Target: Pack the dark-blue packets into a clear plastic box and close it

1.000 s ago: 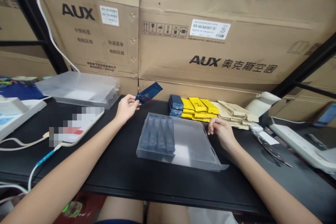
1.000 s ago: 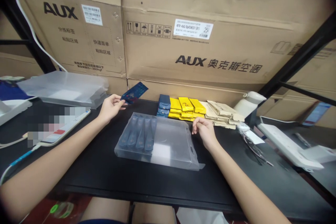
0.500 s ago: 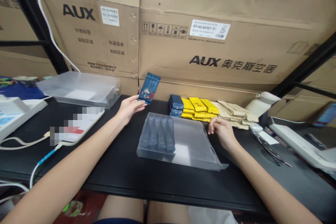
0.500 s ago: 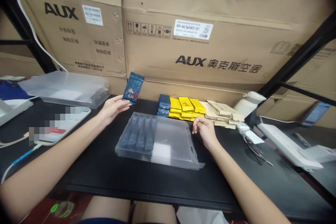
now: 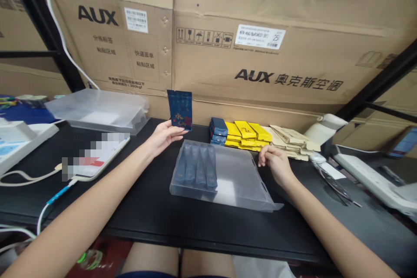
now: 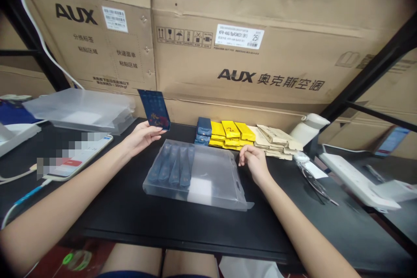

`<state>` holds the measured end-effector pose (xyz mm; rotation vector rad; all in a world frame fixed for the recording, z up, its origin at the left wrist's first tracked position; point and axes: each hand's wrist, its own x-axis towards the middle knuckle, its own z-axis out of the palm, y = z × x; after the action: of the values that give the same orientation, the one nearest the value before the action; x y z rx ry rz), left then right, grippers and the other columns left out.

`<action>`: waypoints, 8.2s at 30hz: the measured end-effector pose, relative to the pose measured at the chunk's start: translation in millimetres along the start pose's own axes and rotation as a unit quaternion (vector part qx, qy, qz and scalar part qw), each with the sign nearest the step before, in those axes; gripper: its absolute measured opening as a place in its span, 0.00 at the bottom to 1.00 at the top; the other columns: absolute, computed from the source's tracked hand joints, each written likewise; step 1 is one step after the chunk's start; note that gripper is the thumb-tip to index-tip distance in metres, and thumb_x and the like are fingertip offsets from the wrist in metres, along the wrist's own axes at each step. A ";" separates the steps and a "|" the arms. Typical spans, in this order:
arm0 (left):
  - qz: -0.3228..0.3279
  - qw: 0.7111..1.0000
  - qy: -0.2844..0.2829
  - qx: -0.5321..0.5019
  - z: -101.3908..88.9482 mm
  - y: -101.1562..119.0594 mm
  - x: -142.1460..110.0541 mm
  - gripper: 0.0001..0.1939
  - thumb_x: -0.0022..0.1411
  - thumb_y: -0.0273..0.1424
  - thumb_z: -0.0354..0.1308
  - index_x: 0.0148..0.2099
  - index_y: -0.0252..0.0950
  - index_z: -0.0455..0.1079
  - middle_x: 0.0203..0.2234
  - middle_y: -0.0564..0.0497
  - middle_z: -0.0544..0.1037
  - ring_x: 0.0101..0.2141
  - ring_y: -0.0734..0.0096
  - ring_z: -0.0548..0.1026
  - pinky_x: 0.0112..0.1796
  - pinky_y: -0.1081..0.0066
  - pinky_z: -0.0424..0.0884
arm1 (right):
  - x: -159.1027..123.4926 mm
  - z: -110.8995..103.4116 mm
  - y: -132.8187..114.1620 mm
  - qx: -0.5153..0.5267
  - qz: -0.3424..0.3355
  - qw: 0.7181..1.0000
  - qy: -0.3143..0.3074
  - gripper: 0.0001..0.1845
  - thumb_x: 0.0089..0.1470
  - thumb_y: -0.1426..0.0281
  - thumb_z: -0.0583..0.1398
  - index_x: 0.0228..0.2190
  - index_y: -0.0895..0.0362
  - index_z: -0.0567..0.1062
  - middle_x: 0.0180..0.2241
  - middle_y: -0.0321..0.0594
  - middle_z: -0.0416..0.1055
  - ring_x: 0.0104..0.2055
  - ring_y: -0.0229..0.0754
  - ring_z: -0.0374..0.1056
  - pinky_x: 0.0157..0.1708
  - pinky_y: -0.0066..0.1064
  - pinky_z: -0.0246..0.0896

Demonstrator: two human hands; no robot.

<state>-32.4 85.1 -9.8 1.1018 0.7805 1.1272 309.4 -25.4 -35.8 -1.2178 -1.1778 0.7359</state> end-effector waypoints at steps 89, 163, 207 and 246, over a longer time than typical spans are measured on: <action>-0.022 0.923 -0.329 0.201 47.8 9.1 -53.1 0.31 0.57 0.34 0.62 0.61 0.37 0.60 0.20 0.53 0.78 0.20 0.73 0.77 0.22 0.78 0.69 | -26.7 31.3 -25.1 -0.114 -0.174 0.978 0.002 0.14 0.56 0.61 0.59 0.44 0.52 0.70 0.34 0.41 0.77 0.40 0.48 0.73 0.48 0.41 0.64; 0.202 0.777 -0.239 0.547 31.8 0.1 -38.7 0.29 0.57 0.50 0.56 0.55 0.40 0.63 0.51 0.45 0.72 0.52 0.56 0.67 0.54 0.57 0.60 | -2.0 18.9 -17.9 0.165 0.141 0.950 0.224 0.02 0.48 0.71 0.63 0.29 0.54 0.76 0.26 0.31 0.75 0.25 0.34 0.70 0.25 0.23 0.70; 0.156 0.795 -0.210 0.548 26.9 3.3 -37.0 0.40 0.52 0.54 0.58 0.60 0.39 0.56 0.53 0.41 0.70 0.54 0.49 0.66 0.54 0.52 0.58 | -11.3 -17.1 -37.4 -0.029 0.274 0.911 -0.307 0.12 0.42 0.69 0.70 0.30 0.58 0.75 0.25 0.35 0.76 0.23 0.34 0.72 0.24 0.21 0.68; 0.173 0.791 -0.217 0.545 25.5 1.4 -36.2 0.38 0.52 0.55 0.57 0.59 0.41 0.58 0.51 0.42 0.71 0.52 0.50 0.67 0.53 0.53 0.60 | -8.6 -17.9 -31.3 0.043 0.279 0.920 -0.273 0.16 0.41 0.70 0.70 0.34 0.57 0.74 0.28 0.36 0.78 0.26 0.37 0.75 0.28 0.25 0.70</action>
<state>-19.6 43.4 -2.2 2.4643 0.8746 0.5782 319.2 -46.4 -6.9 -1.3280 -1.2234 1.6212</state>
